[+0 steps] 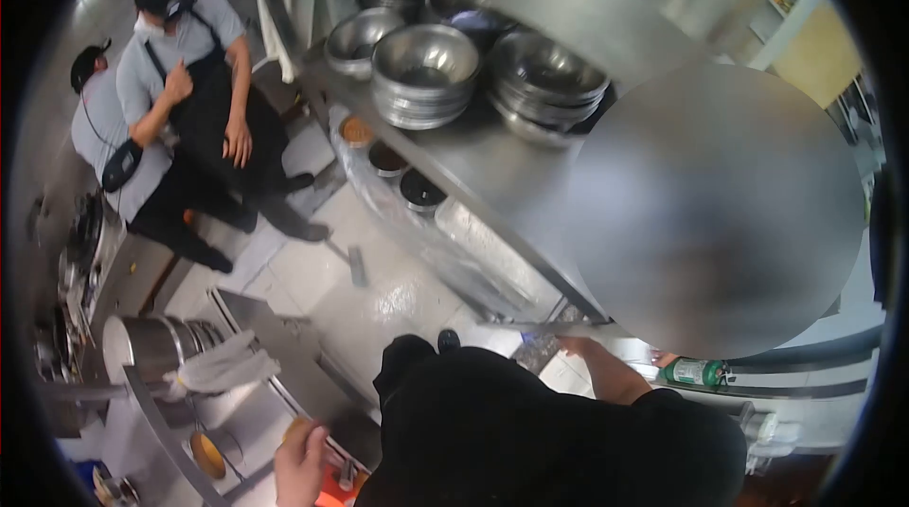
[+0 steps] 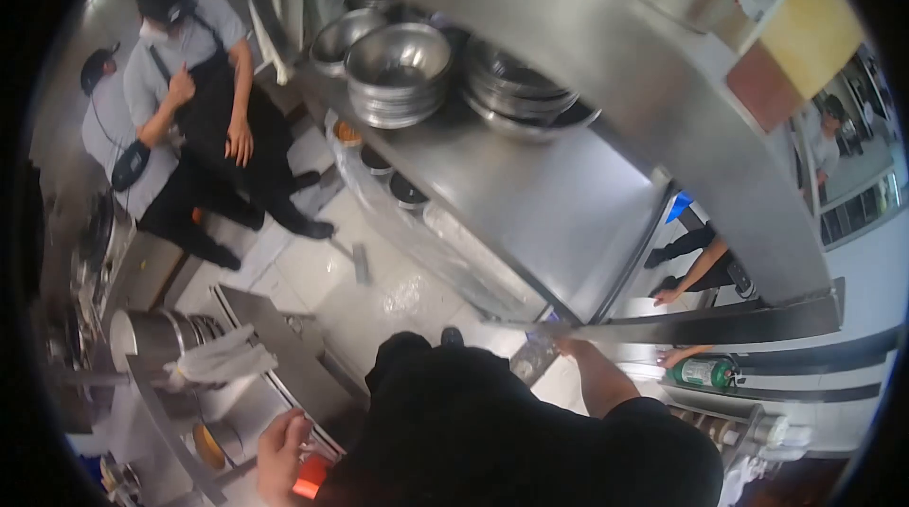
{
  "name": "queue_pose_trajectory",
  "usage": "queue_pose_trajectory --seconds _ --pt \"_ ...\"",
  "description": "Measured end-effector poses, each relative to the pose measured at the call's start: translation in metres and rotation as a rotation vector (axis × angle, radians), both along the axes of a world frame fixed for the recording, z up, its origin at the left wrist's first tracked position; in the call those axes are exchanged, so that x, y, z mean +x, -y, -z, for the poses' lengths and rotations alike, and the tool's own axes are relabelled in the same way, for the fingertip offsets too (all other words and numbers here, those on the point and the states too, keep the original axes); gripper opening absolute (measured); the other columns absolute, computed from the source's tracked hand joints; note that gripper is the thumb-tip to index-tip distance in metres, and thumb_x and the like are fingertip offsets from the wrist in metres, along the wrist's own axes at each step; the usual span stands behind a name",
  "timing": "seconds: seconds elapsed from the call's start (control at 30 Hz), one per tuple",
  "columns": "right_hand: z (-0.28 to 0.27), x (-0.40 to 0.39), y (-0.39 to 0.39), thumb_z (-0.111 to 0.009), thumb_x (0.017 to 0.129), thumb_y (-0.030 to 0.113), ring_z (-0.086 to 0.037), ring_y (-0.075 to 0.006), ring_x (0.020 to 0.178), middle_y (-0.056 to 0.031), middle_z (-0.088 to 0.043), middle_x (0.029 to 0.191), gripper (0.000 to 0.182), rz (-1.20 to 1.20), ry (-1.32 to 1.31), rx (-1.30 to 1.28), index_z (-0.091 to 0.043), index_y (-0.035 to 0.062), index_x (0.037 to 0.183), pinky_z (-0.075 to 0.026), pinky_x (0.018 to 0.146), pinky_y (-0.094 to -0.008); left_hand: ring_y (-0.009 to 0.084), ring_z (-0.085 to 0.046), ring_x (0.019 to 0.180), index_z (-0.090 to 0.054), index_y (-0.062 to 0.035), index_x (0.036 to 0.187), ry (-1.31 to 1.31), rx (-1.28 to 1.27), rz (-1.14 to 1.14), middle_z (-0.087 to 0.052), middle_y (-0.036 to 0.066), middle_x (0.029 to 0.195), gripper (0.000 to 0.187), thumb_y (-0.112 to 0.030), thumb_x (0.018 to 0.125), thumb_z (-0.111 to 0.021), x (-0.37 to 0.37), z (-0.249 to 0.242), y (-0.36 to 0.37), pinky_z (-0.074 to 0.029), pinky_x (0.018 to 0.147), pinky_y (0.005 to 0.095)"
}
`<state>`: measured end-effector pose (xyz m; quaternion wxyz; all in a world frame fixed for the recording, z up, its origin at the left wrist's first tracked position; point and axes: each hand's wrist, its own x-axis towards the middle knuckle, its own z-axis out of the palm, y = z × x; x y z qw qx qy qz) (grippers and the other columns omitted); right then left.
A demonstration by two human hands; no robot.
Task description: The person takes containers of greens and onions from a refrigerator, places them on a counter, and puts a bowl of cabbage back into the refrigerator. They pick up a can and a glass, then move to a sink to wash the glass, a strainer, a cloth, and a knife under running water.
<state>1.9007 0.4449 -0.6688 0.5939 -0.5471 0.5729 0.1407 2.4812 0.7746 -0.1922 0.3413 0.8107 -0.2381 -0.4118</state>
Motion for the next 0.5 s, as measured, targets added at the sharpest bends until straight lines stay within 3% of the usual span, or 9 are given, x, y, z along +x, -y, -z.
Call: queue_pose_trajectory --seconds 0.13,0.2,0.23,0.3,0.33,0.4,0.43,0.47,0.5 --pt "-0.028 0.050 0.002 -0.056 0.093 0.040 -0.067 -0.0218 0.088 -0.0057 -0.067 0.105 0.037 0.228 -0.236 0.077 -0.062 0.0173 0.121 -0.055 0.075 -0.0425 0.0175 -0.067 0.082 -0.066 0.0001 0.123 0.277 -0.472 0.365 -0.070 0.012 0.108 0.038 0.000 0.086 -0.072 -0.029 -0.050 0.170 -0.053 0.077 0.0289" --pt "-0.033 0.070 0.002 -0.056 0.092 0.040 -0.069 -0.0220 0.087 -0.0065 -0.069 0.105 0.039 0.284 -0.265 0.057 -0.063 0.0175 0.123 -0.056 0.077 -0.0441 0.0159 -0.064 0.088 -0.066 0.0007 0.122 0.231 -0.659 0.665 -0.069 0.010 0.107 0.035 -0.001 0.087 -0.069 -0.038 -0.064 0.231 -0.053 0.085 0.0295" --pt "-0.083 0.088 -0.003 -0.061 0.090 0.041 -0.074 -0.0280 0.091 -0.0105 -0.074 0.108 0.043 0.200 -0.276 -0.114 -0.070 0.0129 0.121 -0.059 0.084 -0.0448 0.0164 -0.064 0.089 -0.066 0.0012 0.121 0.214 -0.744 0.786 -0.068 0.011 0.109 0.036 -0.001 0.085 -0.070 -0.048 -0.071 0.256 -0.053 0.085 0.0295" --pt "0.063 0.077 0.011 -0.056 0.089 0.034 -0.069 -0.0358 0.107 -0.0187 -0.071 0.118 0.040 -0.030 -0.295 -0.390 -0.077 0.0045 0.105 -0.055 0.093 -0.0452 0.0181 -0.064 0.092 -0.065 0.0036 0.122 0.156 -0.894 1.036 -0.065 0.013 0.116 0.040 -0.001 0.083 -0.072 -0.070 -0.073 0.300 -0.052 0.087 0.0305" --pt "-0.039 0.102 0.001 -0.055 0.087 0.033 -0.067 -0.0367 0.114 -0.0189 -0.071 0.119 0.042 0.155 -0.357 -0.255 -0.075 0.0040 0.109 -0.052 0.098 -0.0464 0.0188 -0.062 0.099 -0.062 0.0065 0.125 0.050 -0.920 1.128 -0.061 0.016 0.123 0.046 -0.007 0.083 -0.074 -0.080 -0.071 0.318 -0.052 0.090 0.0322" --pt "-0.086 0.122 -0.028 -0.057 0.085 0.034 -0.066 -0.0367 0.115 -0.0228 -0.069 0.121 0.044 0.441 -0.315 -0.298 -0.075 0.0026 0.111 -0.051 0.100 -0.0456 0.0226 -0.061 0.105 -0.058 0.0059 0.132 -0.119 -0.967 1.192 -0.059 0.018 0.128 0.059 -0.012 0.081 -0.080 -0.102 -0.060 0.337 -0.052 0.090 0.0357" --pt "-0.077 0.129 -0.040 -0.058 0.084 0.032 -0.067 -0.0370 0.114 -0.0244 -0.069 0.119 0.043 0.503 -0.289 -0.323 -0.075 0.0018 0.109 -0.052 0.099 -0.0460 0.0236 -0.060 0.109 -0.054 0.0062 0.136 -0.173 -1.013 1.239 -0.056 0.018 0.131 0.064 -0.015 0.082 -0.080 -0.113 -0.058 0.343 -0.050 0.094 0.0370" --pt "-0.070 0.140 -0.062 -0.056 0.082 0.027 -0.073 -0.0341 0.072 -0.0242 -0.072 0.087 0.034 0.645 -0.269 -0.496 -0.073 -0.0016 0.091 -0.059 0.071 -0.0474 0.0246 -0.058 0.113 -0.049 0.0066 0.140 -0.226 -1.058 1.268 -0.054 0.018 0.134 0.070 -0.018 0.082 -0.081 -0.127 -0.056 0.346 -0.048 0.098 0.0383" --pt "-0.015 0.144 -0.077 -0.056 0.083 0.027 -0.073 -0.0359 0.084 -0.0237 -0.073 0.090 0.033 0.676 -0.304 -0.598 -0.073 -0.0005 0.089 -0.057 0.080 -0.0487 0.0255 -0.056 0.117 -0.045 0.0069 0.144 -0.283 -1.097 1.284 -0.052 0.017 0.136 0.076 -0.020 0.083 -0.081 -0.140 -0.055 0.349 -0.046 0.102 0.0397"
